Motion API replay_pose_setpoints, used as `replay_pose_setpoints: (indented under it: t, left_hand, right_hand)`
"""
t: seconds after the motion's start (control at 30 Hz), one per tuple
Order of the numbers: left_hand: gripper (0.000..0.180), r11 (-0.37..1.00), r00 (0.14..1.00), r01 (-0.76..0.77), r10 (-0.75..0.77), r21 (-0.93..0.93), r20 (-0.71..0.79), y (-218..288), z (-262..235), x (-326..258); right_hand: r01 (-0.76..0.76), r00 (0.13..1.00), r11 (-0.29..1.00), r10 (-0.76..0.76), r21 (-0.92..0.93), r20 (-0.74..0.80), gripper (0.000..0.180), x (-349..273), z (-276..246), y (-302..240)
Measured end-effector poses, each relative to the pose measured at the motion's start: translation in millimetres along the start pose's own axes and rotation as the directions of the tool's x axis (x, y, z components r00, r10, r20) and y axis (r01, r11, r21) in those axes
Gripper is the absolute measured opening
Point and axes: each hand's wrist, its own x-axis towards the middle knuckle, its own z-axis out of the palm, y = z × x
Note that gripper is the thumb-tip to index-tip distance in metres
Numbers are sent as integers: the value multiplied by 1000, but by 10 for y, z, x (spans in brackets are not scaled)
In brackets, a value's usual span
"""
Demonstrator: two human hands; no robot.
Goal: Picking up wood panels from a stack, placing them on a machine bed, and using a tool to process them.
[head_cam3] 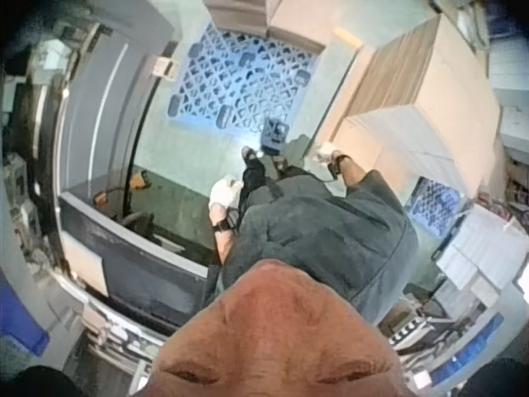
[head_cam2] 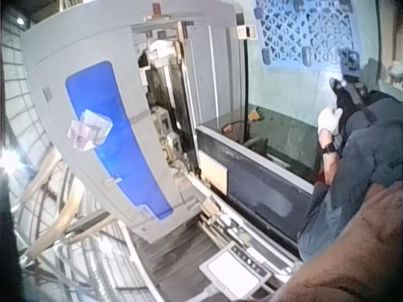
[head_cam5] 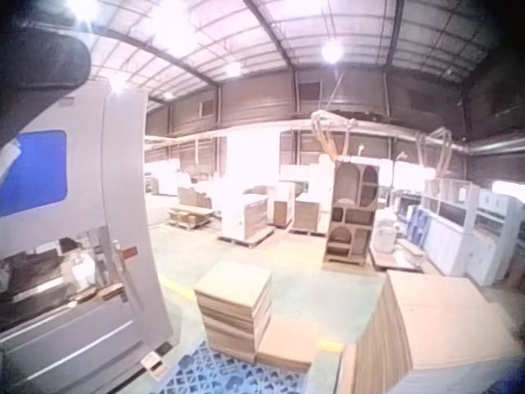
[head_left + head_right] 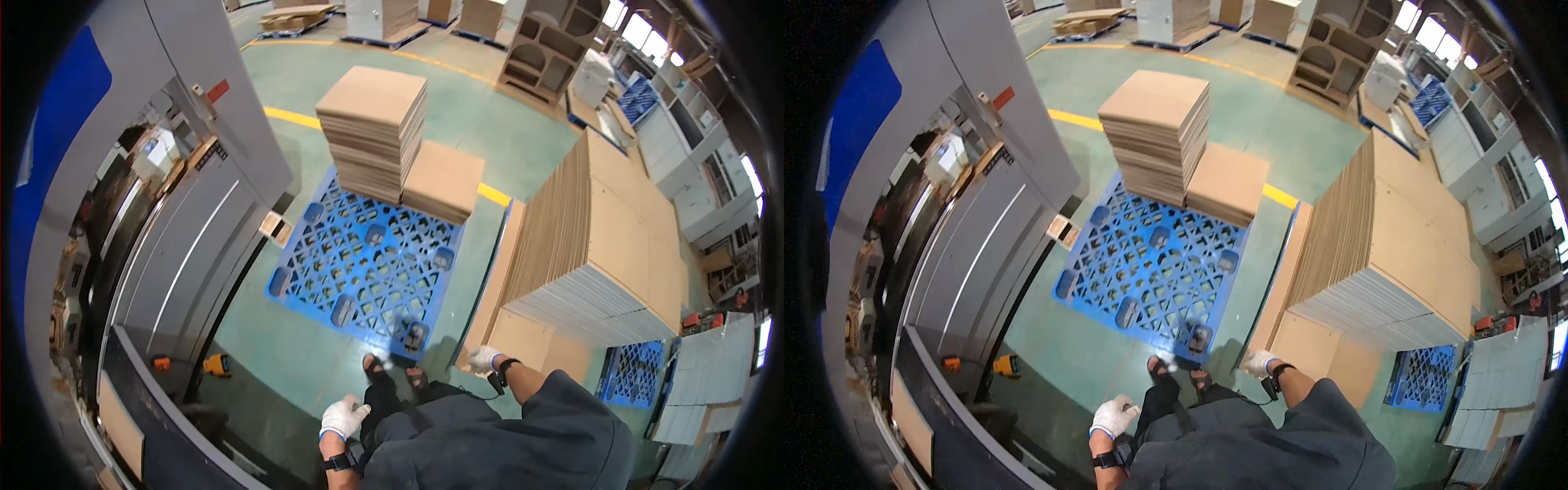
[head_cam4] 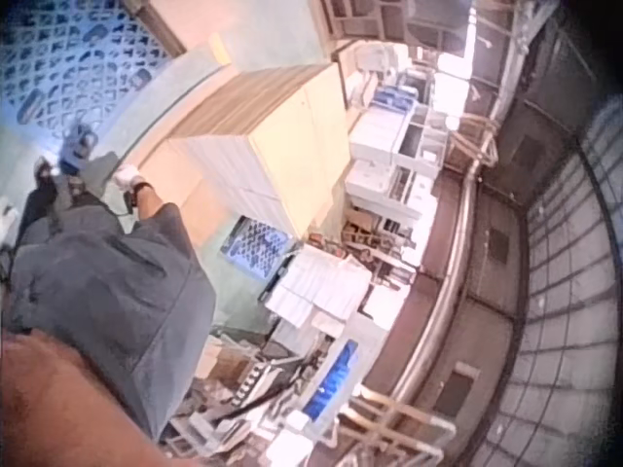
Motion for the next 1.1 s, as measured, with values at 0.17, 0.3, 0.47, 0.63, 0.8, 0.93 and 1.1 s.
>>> replay_pose_setpoints:
  t: [0.17,0.3,0.47,0.63,0.8,0.93,1.1]
  left_hand:
    - [52,995,997,-44,39,90,60,-198,-582,554]
    - [50,974,986,-165,163,154,27,-201,-1007,928]
    - [50,958,973,-229,220,174,71,103,-1407,1414]
    - [45,928,931,-363,364,-87,0,670,-1551,2045]
    - [42,817,878,-477,459,-324,-135,1519,-1508,2909]
    - [34,722,973,-193,230,-664,-33,2286,-1186,3871]
    - [25,265,985,170,-69,-949,157,3015,-499,5347]
  right_hand:
    - [-335,933,886,359,320,-17,32,-274,-293,-570]
    - [-131,934,891,258,435,-249,30,-430,-647,-677]
    - [77,860,767,271,637,-431,23,-586,-1403,-843]
    - [253,783,734,227,630,-579,18,-539,-2349,-663]
    - [222,749,793,234,567,-620,31,-80,-3631,-393]
    - [198,743,812,242,549,-624,39,804,-4707,153]
    - [125,621,932,193,339,-760,52,2603,-5950,1266]
